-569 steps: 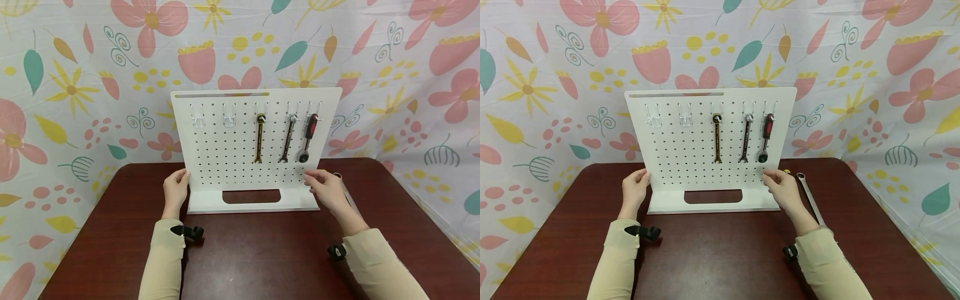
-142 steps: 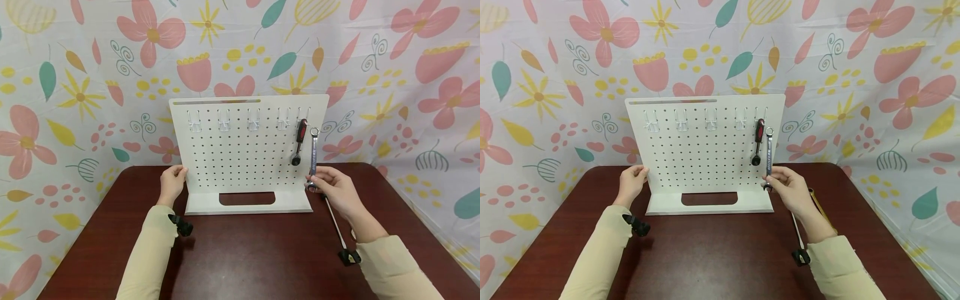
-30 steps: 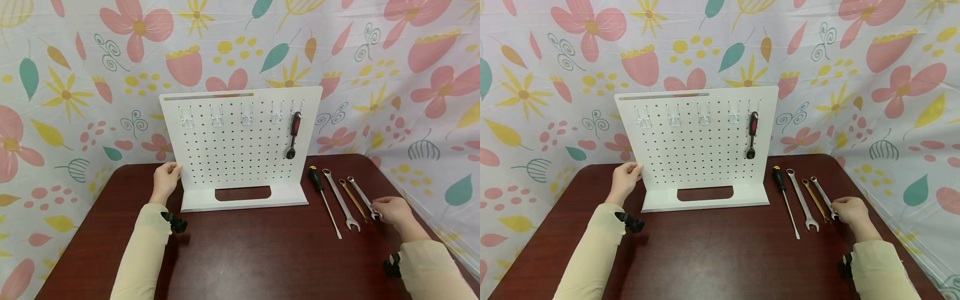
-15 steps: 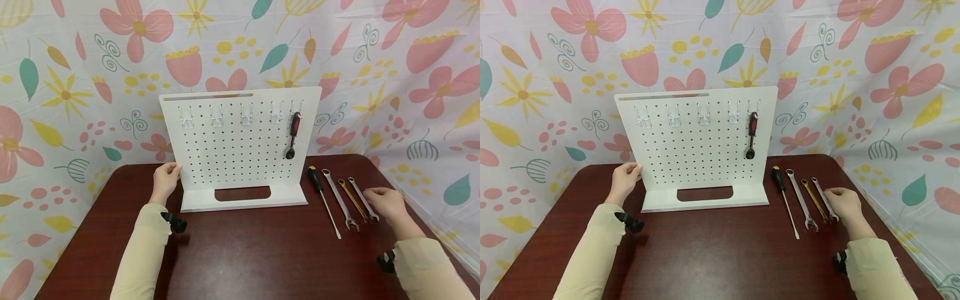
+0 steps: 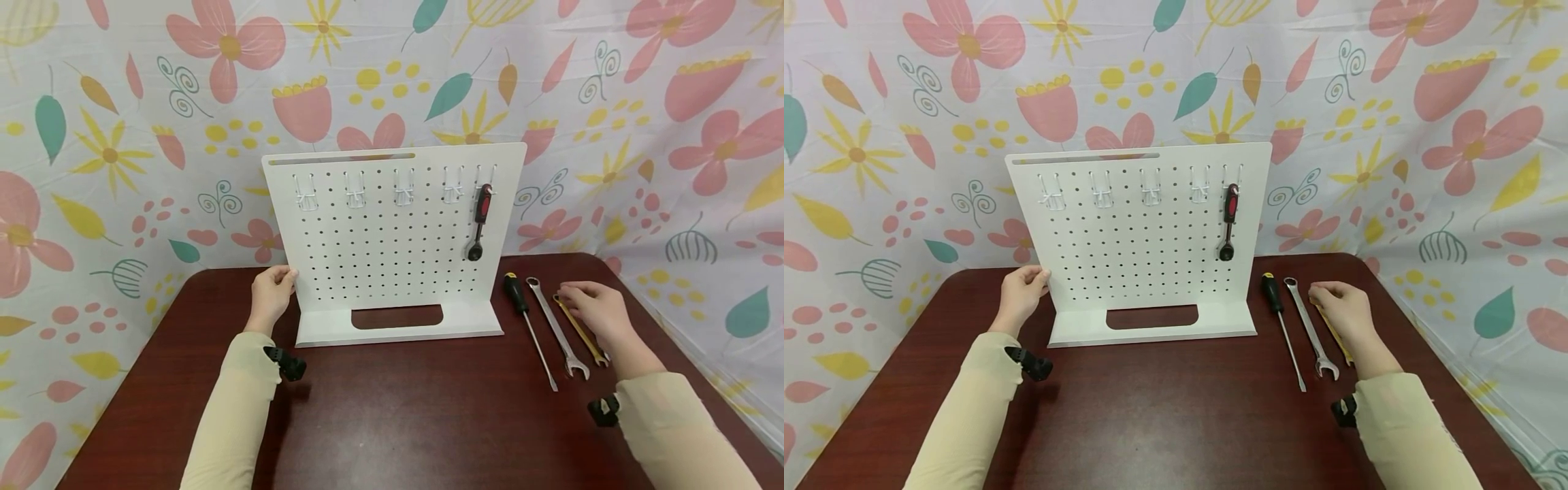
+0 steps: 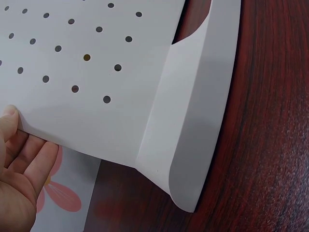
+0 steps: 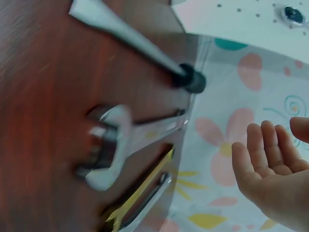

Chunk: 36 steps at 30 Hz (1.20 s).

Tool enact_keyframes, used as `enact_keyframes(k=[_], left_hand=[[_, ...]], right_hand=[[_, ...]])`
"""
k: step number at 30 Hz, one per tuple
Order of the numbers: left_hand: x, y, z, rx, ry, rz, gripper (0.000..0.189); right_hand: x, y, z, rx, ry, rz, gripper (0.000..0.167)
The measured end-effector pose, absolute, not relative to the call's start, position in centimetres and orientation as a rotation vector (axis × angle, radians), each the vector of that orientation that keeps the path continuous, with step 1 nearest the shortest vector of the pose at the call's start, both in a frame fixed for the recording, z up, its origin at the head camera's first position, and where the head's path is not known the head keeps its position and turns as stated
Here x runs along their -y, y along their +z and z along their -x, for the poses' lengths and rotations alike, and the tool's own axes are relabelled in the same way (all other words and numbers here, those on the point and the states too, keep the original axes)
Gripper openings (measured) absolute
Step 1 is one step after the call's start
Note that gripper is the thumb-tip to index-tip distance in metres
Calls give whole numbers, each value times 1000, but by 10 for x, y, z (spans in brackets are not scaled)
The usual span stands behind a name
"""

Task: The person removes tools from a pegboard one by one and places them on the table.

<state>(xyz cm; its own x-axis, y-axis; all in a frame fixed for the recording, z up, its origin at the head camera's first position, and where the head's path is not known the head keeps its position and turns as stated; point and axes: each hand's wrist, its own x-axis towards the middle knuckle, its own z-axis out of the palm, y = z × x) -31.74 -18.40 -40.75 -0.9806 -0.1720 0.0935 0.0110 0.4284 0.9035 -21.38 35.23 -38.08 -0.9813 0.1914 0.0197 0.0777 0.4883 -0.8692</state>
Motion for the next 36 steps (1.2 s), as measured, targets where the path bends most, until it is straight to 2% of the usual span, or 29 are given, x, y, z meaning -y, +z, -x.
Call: enact_keyframes(k=[8, 12, 20, 31, 36], left_hand=[[185, -409, 318, 2510, -1567, -140, 36], [185, -409, 318, 2504, -1564, -127, 35], [185, -408, 317, 2509, -1586, -126, 37], [185, -407, 317, 2505, -1590, -133, 36], [185, -407, 317, 2508, -1584, -132, 36]], right_hand=[[-330, -364, 228, 2523, 1641, 125, 38], [-319, -356, 233, 2529, 1635, 115, 40], [-300, -350, 245, 2552, 1573, 93, 56], [-270, -335, 261, 2593, 1483, 68, 56], [-260, -329, 269, 2572, 1439, 56, 50]])
